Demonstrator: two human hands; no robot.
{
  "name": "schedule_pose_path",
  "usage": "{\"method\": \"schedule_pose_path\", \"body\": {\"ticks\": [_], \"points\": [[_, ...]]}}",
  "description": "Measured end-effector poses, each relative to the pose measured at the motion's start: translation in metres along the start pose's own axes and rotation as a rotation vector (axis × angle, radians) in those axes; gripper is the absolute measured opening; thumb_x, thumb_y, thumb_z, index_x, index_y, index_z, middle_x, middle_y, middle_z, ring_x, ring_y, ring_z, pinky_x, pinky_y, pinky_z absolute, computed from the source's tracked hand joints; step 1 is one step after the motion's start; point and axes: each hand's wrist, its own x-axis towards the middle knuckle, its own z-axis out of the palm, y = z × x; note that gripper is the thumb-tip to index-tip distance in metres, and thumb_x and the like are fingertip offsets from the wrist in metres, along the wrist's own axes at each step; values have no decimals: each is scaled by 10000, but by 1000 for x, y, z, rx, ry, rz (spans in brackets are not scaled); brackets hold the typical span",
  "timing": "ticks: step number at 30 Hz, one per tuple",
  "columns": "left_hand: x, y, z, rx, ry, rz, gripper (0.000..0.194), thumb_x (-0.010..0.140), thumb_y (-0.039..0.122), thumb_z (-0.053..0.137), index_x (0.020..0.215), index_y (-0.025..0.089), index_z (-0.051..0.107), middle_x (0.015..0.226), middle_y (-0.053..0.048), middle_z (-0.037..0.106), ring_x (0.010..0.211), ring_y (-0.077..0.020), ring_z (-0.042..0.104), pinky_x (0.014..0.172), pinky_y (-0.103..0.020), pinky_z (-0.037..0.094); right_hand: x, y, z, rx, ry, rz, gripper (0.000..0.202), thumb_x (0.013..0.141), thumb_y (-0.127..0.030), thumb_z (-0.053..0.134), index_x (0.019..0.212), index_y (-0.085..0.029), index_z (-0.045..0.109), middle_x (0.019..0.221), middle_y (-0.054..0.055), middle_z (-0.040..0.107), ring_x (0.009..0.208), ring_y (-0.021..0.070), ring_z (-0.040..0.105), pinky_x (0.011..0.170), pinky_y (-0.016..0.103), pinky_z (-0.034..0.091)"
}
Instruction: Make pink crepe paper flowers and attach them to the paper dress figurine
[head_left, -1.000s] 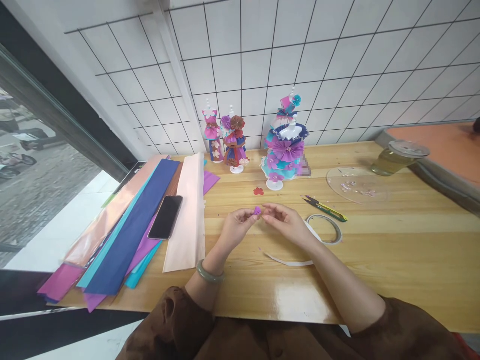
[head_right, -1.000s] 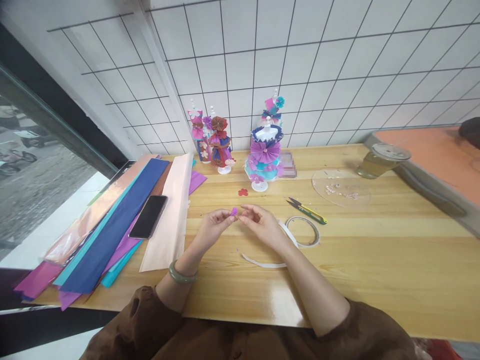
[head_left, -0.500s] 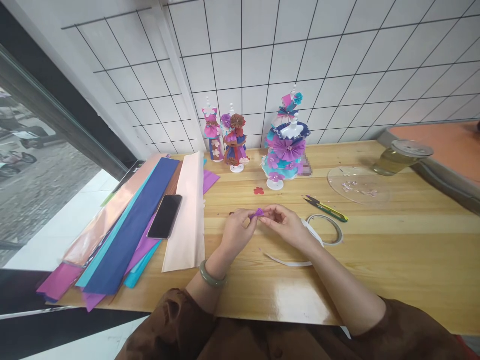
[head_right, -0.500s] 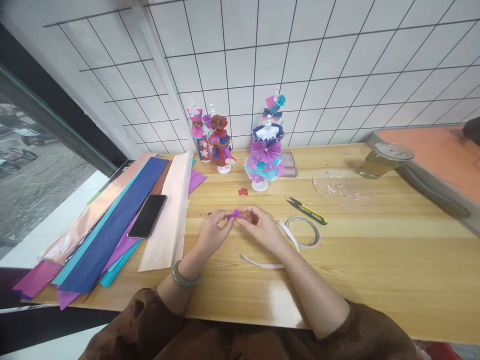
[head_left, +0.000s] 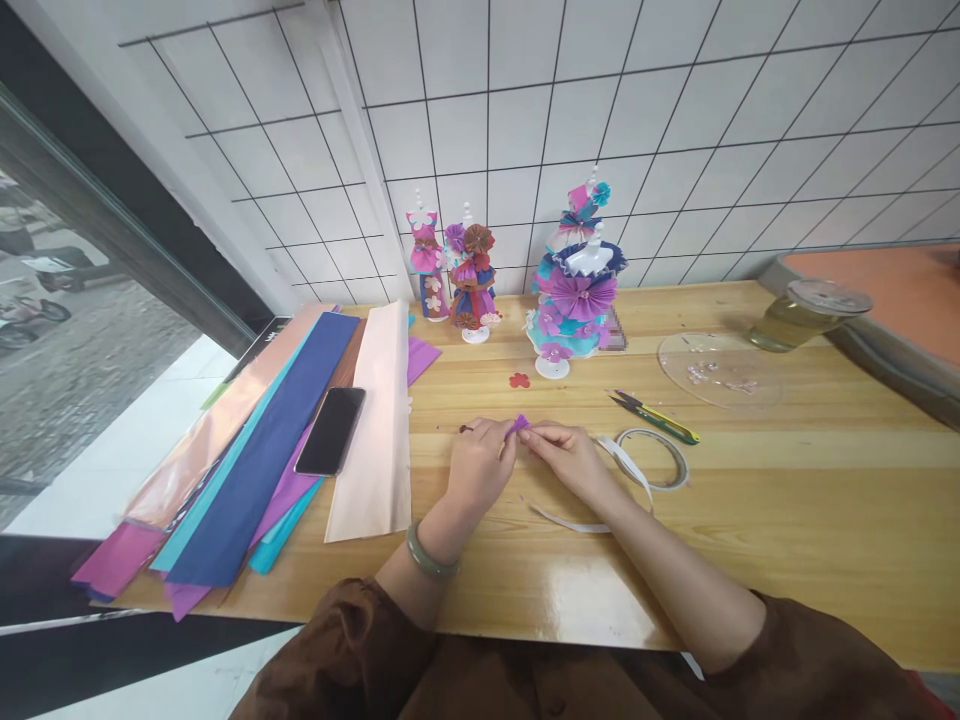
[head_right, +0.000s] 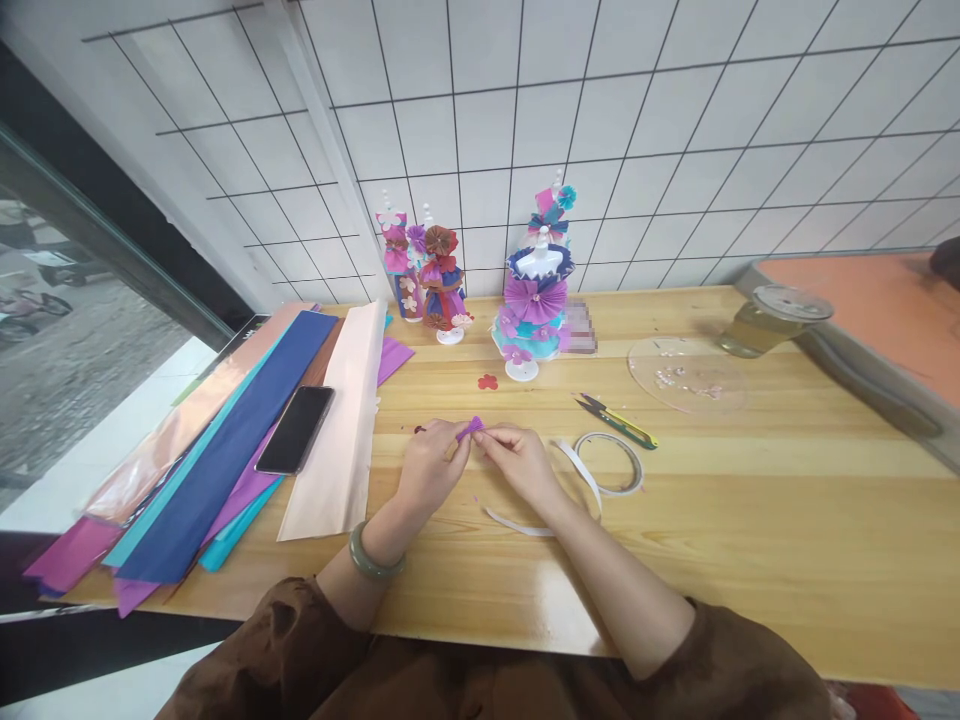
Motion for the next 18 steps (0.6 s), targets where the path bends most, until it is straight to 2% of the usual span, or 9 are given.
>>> {"method": "schedule_pose_path", "body": {"ticks": [5,11,15,18], "points": [[0,0,0,187,2,16,259,843,201,371,985,181,586,771,-70,620,774,-188,542,736,-330,373,-3,-3,3,-84,52,-100,253,802,-363,476,818,-232,692,770,33,628,718,167,564,656,285,425],[-1,4,0,227,-20,60,262,839,202,383,1009,167,580,775,-88,613,793,-197,535,745,-342,362,1,3,5,-55,95,-67,237,782,-363,499,820,-229,691,783,35,643,738,178,573,675,298,437],[-1,8,-1,116,-55,44,289,836,210,389,1063,159,560,836,-98,629,818,-196,548,767,-345,385,3,6,3,-17,111,-31,246,770,-367,504,784,-207,690,754,36,647,747,185,580,695,308,443],[-1,9,0,-106,-72,-37,312,836,231,394,1104,183,548,915,-87,644,843,-183,566,781,-323,416,3,4,1,-19,112,-40,263,779,-364,483,821,-205,688,718,32,638,736,182,575,689,307,445]]}}
